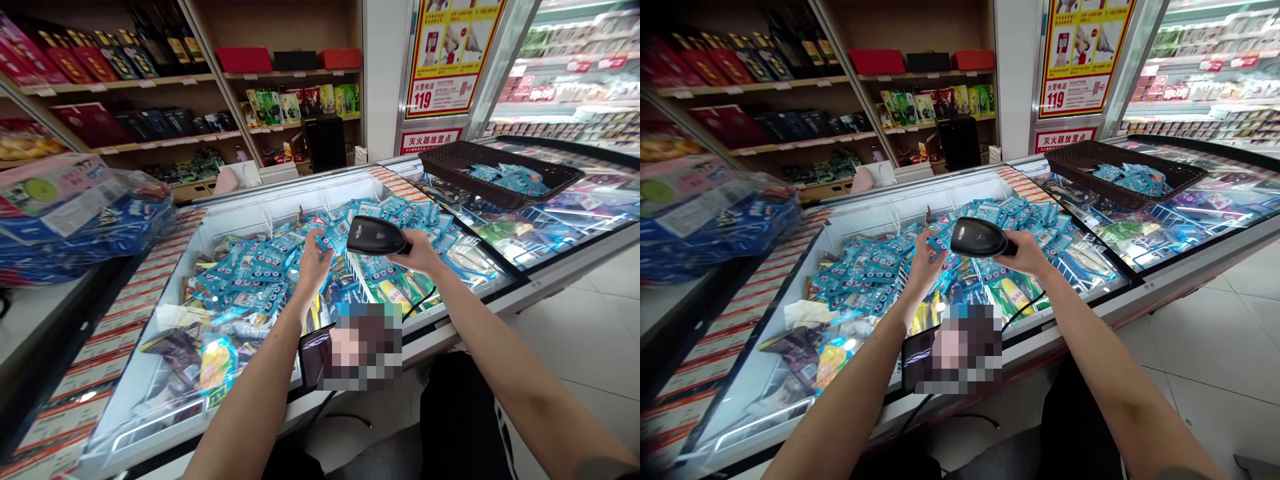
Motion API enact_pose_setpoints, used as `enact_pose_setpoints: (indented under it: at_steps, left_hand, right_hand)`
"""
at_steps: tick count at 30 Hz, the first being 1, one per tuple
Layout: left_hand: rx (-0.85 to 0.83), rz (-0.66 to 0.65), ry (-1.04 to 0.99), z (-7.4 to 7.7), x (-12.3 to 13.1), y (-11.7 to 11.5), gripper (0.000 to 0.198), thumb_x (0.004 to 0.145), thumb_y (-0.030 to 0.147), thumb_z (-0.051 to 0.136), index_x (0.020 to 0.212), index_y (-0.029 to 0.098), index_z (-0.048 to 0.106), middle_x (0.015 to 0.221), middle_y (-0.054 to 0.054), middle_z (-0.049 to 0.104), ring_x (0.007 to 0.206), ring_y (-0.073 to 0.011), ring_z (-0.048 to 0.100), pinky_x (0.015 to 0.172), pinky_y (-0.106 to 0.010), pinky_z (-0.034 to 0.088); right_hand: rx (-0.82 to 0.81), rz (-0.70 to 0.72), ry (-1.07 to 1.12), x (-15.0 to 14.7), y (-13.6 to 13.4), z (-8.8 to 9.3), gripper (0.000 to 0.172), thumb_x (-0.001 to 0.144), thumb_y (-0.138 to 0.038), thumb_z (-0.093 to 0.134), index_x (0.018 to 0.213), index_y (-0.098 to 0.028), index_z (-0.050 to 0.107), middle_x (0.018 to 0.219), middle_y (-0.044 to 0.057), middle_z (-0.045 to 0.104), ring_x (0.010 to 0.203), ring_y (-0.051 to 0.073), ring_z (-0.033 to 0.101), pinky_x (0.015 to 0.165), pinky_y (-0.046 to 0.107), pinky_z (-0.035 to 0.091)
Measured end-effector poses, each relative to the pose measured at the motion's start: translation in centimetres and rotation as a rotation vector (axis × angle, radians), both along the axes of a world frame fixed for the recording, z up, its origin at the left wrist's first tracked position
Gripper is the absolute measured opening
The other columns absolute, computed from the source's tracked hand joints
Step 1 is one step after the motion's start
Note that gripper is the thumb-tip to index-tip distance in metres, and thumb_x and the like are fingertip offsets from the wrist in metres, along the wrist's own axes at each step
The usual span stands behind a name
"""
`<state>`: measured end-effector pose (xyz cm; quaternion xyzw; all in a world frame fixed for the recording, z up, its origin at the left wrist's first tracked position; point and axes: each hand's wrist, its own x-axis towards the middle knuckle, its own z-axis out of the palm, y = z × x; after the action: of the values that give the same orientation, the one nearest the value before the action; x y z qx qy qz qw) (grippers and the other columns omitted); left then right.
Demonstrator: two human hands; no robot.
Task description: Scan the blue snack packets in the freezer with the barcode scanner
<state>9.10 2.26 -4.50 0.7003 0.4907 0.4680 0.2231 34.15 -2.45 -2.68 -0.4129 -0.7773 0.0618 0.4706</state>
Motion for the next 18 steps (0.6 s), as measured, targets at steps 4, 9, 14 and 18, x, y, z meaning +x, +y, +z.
enact_pose_setpoints:
  at_steps: [4, 9, 14, 18]
  left_hand:
    - [-0.011, -0.031, 0.082, -0.2, -0.3, 0.2, 0.049, 0.076, 0.023, 0.053, 0.123, 0.023, 0.040, 0.072, 0.003, 0.046, 0.064, -0.0115, 0.046, 0.062, -0.025, 0.035]
    - [0.002, -0.041, 0.075, -0.3, -0.4, 0.2, 0.048, 0.078, 0.025, 0.051, 0.124, 0.024, 0.038, 0.072, 0.004, 0.044, 0.066, -0.0113, 0.045, 0.063, -0.025, 0.034]
    - [0.014, -0.008, 0.007, -0.6, -0.5, 0.3, 0.049, 0.079, 0.026, 0.050, 0.126, 0.023, 0.036, 0.071, 0.004, 0.044, 0.064, -0.0104, 0.044, 0.062, -0.024, 0.035]
    - [0.028, -0.002, 0.011, -0.8, -0.6, 0.5, 0.048, 0.079, 0.026, 0.051, 0.125, 0.023, 0.037, 0.072, 0.003, 0.046, 0.067, -0.0112, 0.047, 0.063, -0.024, 0.036]
  right_hand:
    - [0.032, -0.068, 0.042, -0.4, 0.0, 0.0, 0.023, 0.070, -0.038, 0.063, 0.081, -0.017, 0.063, 0.066, 0.000, 0.063, 0.058, 0.013, 0.055, 0.054, 0.023, 0.041]
    - [0.172, -0.278, -0.214, -0.2, -0.1, -0.7, 0.029, 0.072, -0.036, 0.061, 0.093, -0.017, 0.062, 0.077, 0.005, 0.066, 0.068, 0.017, 0.060, 0.061, 0.026, 0.042]
    - [0.156, -0.245, -0.437, -0.2, -0.3, -1.1, 0.035, 0.076, -0.036, 0.058, 0.106, -0.019, 0.060, 0.085, 0.004, 0.067, 0.075, 0.018, 0.062, 0.066, 0.026, 0.042]
    - [0.132, -0.266, -0.495, -0.5, -0.4, -1.5, 0.038, 0.077, -0.037, 0.057, 0.111, -0.020, 0.058, 0.090, 0.004, 0.067, 0.079, 0.019, 0.062, 0.069, 0.027, 0.042]
